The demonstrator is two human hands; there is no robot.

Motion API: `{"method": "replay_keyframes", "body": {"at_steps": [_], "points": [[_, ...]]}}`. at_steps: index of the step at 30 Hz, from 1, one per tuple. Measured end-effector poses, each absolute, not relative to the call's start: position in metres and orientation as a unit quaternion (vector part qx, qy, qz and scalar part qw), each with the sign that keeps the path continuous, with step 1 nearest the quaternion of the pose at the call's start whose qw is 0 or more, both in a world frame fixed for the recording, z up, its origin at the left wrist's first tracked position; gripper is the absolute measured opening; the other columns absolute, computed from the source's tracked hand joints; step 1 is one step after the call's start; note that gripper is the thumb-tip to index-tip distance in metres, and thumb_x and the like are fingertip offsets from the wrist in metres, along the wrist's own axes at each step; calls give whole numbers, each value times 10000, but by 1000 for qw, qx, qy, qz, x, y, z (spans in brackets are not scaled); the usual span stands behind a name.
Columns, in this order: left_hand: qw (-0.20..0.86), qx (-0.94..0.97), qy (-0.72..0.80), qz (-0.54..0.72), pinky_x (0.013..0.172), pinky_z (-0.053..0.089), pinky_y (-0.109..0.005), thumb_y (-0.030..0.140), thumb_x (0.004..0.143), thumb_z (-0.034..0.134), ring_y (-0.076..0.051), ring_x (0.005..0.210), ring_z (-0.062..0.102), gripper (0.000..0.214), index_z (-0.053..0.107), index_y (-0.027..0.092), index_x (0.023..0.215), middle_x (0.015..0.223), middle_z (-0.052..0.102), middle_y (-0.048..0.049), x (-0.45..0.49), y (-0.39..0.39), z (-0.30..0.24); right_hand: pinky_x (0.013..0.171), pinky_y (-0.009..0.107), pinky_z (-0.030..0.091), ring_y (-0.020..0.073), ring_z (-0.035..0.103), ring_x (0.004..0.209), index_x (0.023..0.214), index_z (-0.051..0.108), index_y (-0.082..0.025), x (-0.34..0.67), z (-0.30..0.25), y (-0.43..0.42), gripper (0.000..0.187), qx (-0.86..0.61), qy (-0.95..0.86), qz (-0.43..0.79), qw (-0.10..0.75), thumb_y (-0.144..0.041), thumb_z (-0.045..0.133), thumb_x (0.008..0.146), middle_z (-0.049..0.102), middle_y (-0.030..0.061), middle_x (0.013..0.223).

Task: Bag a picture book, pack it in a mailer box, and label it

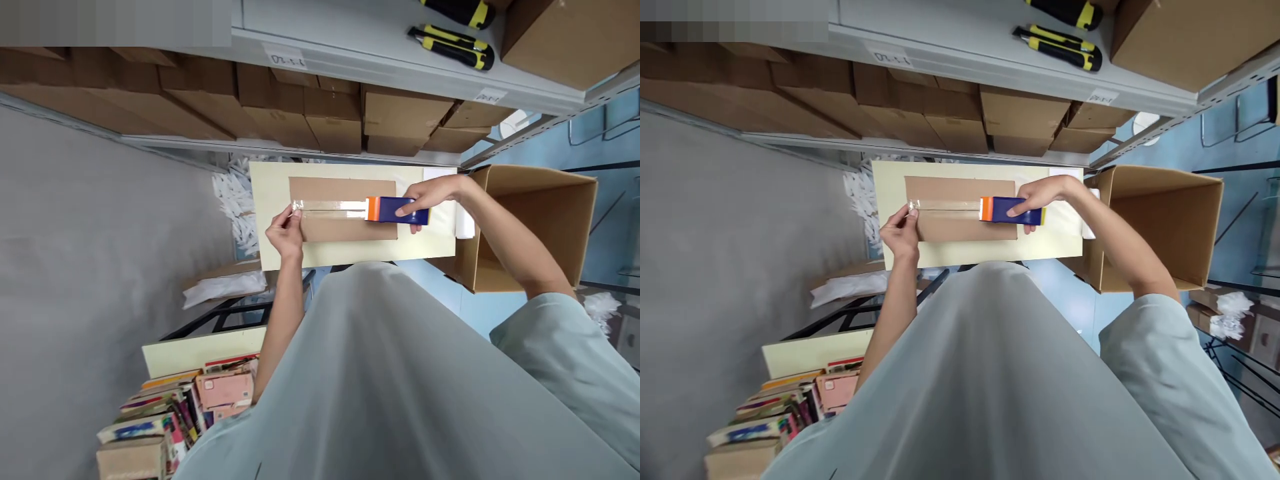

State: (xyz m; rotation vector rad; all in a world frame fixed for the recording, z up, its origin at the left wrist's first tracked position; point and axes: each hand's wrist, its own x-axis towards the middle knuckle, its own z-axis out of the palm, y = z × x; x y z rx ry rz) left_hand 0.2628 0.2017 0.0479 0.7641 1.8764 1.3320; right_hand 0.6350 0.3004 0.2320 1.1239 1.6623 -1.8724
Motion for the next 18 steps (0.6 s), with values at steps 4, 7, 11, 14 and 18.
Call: {"method": "replay_keyframes", "body": {"at_steps": [4, 7, 11, 14, 18], "points": [[329, 296, 744, 502, 1108, 606, -408, 319, 871, 893, -173, 1016, 744, 202, 813, 167, 977, 1031, 810, -22, 261, 206, 34, 910, 396, 625, 309, 824, 964, 940, 872, -172, 726, 240, 290, 677, 434, 599, -639, 211, -829, 890, 777, 866, 71, 896], [311, 307, 756, 488, 1061, 606, -395, 404, 909, 895, -125, 942, 691, 285, 751, 159, 907, 894, 782, 45, 258, 212, 26, 925, 404, 618, 306, 819, 967, 956, 874, -183, 763, 234, 283, 666, 441, 598, -637, 206, -830, 871, 799, 870, 69, 925], [289, 312, 766, 482, 996, 625, -393, 431, 924, 900, -119, 876, 675, 320, 730, 167, 861, 785, 762, 74, 261, 216, 27, 935, 398, 603, 296, 812, 945, 911, 873, -168, 766, 216, 286, 707, 417, 611, -639, 211, -866, 818, 819, 869, 83, 914], [289, 282, 785, 469, 1051, 629, -379, 215, 951, 863, -120, 911, 721, 103, 785, 148, 961, 888, 827, 52, 269, 216, 39, 981, 393, 584, 298, 812, 985, 923, 876, -146, 758, 207, 295, 774, 400, 607, -642, 243, -906, 778, 814, 876, 100, 960], [297, 258, 803, 448, 1106, 597, -287, 21, 987, 731, -92, 1025, 761, 265, 787, 57, 1243, 1158, 862, -38, 280, 215, 55, 1025, 380, 566, 310, 815, 1065, 1024, 875, -112, 759, 210, 302, 892, 384, 596, -648, 279, -962, 726, 797, 881, 120, 1045]]}}
